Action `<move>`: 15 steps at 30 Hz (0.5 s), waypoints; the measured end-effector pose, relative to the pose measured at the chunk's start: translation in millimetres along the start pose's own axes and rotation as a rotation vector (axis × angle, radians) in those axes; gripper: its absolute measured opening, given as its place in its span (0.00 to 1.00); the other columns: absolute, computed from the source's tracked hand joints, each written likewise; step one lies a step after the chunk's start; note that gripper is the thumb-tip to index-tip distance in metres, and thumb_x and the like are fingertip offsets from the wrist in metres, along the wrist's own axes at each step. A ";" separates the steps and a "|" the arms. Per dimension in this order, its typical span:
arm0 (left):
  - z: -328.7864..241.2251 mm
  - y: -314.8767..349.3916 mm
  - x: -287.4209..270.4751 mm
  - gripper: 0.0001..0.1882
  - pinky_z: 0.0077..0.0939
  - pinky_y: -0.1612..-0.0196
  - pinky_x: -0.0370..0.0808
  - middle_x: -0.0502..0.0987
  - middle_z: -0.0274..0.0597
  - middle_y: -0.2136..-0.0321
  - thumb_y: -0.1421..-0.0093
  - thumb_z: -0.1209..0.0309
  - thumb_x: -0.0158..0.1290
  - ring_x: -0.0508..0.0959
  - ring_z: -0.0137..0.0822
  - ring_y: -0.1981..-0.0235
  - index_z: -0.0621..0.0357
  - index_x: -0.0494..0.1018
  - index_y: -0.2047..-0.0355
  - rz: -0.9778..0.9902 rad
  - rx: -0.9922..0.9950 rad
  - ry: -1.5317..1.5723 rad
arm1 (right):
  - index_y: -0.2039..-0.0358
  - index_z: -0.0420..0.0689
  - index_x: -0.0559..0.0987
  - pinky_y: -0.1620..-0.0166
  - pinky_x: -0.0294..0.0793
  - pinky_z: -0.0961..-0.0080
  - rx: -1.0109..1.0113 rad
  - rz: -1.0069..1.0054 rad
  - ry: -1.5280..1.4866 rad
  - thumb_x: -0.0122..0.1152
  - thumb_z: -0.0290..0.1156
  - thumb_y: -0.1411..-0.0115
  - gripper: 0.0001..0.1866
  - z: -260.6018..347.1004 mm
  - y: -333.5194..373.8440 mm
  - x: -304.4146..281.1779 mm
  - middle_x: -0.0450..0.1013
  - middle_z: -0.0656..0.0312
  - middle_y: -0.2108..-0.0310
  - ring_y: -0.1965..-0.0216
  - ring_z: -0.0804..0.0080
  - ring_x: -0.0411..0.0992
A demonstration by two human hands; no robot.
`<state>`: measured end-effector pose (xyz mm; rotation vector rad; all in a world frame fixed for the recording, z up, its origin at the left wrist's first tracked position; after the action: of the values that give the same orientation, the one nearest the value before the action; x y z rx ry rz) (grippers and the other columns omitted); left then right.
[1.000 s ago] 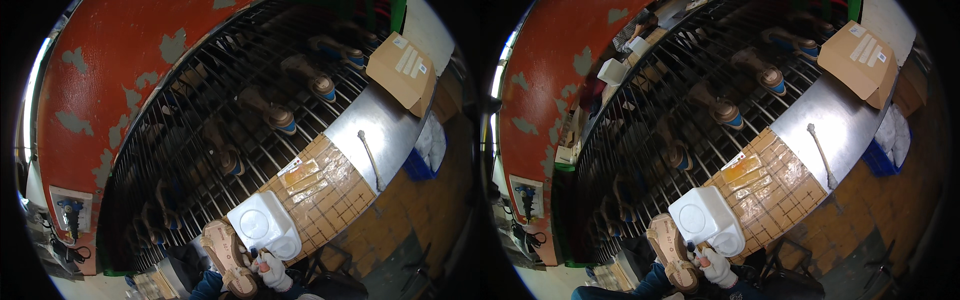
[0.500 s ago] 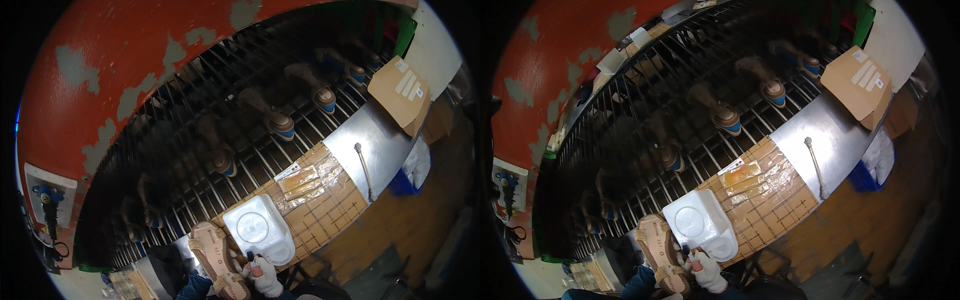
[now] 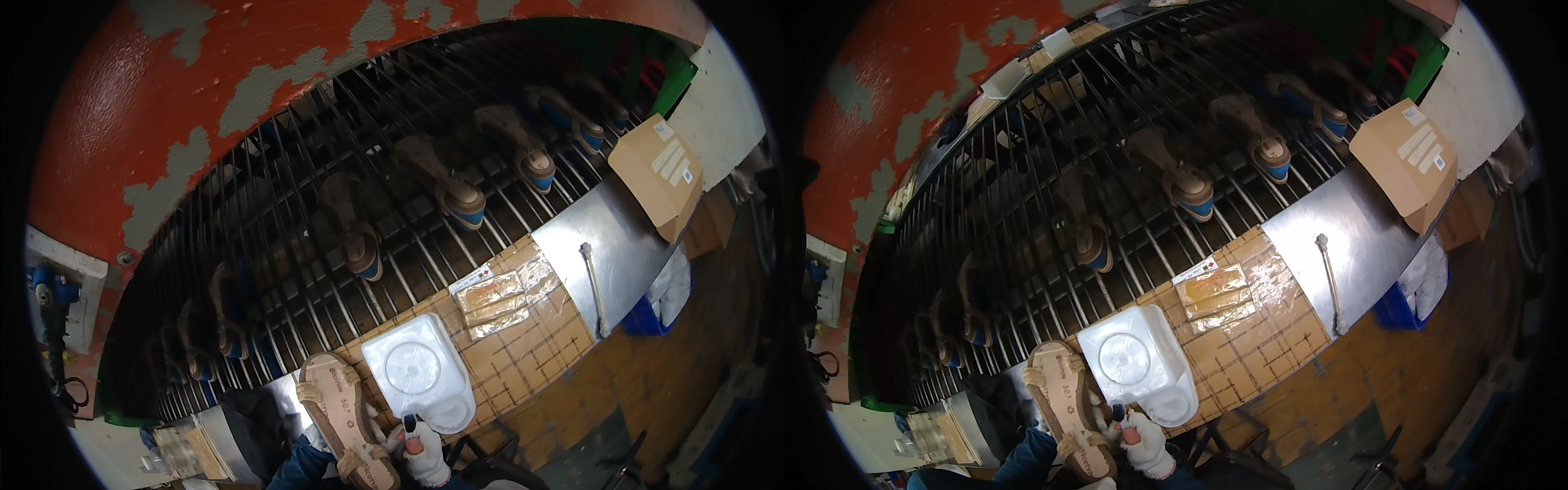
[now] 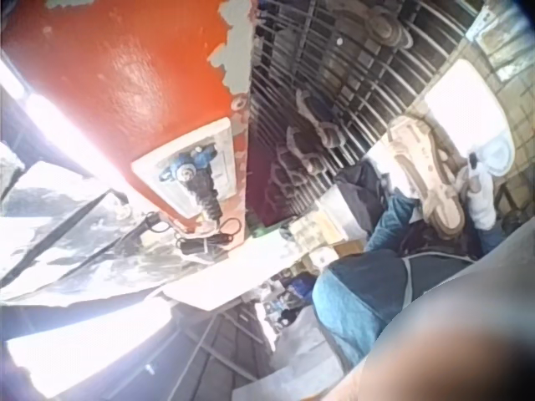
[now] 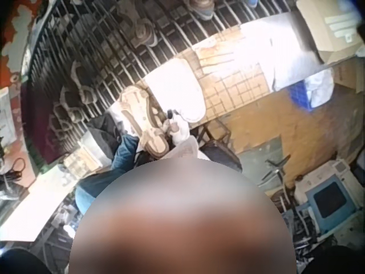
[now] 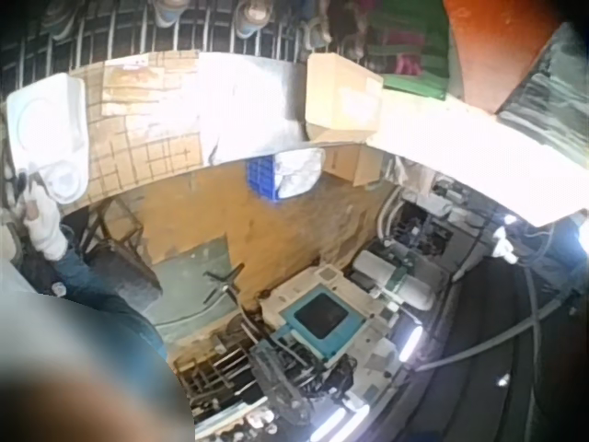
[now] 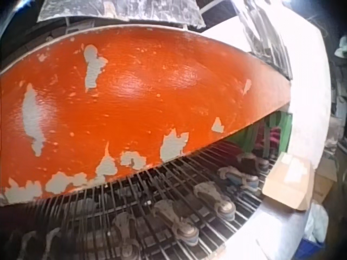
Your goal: The person repeatedly picks up a blue and beige sandal from a metal rack, applies a white substance from a small container using a brush, and scrubs the sole and straps. The person places the sandal back on the rack and repeats the process on multiple sandals.
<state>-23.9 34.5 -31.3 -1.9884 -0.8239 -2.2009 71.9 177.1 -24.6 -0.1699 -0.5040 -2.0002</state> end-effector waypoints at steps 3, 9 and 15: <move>-0.1 0.2 -1.7 0.48 0.65 0.50 0.76 0.71 0.81 0.53 0.36 0.34 0.39 0.76 0.76 0.54 0.74 0.60 0.39 0.010 0.004 -0.001 | 0.61 0.37 0.77 0.71 0.71 0.81 0.084 0.041 -0.037 0.53 0.55 0.34 0.28 -25.2 2.6 2.5 0.77 0.62 0.70 0.74 0.79 0.72; -1.2 -0.5 -5.6 0.48 0.66 0.50 0.76 0.71 0.81 0.53 0.36 0.34 0.39 0.76 0.76 0.53 0.74 0.60 0.39 0.010 0.009 0.004 | 0.62 0.37 0.77 0.71 0.72 0.80 0.104 0.034 0.004 0.53 0.55 0.34 0.28 -46.6 10.4 -0.1 0.77 0.61 0.70 0.74 0.77 0.72; -2.6 -3.3 -9.3 0.48 0.66 0.50 0.76 0.71 0.81 0.53 0.36 0.34 0.39 0.76 0.76 0.53 0.74 0.60 0.39 -0.002 0.007 -0.008 | 0.66 0.39 0.76 0.71 0.73 0.77 0.017 0.062 0.070 0.51 0.50 0.32 0.23 -35.7 10.0 0.0 0.77 0.60 0.70 0.73 0.74 0.73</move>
<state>-26.0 33.4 -41.2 -1.9951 -0.8337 -2.1899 84.1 158.2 -54.1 -0.1035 -0.4651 -1.9341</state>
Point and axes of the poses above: each hand's wrist, its own y-axis away from the middle knuckle, its own x-axis out of the palm, z = x × y, the point moved 7 cm from there along -y, towards the middle knuckle
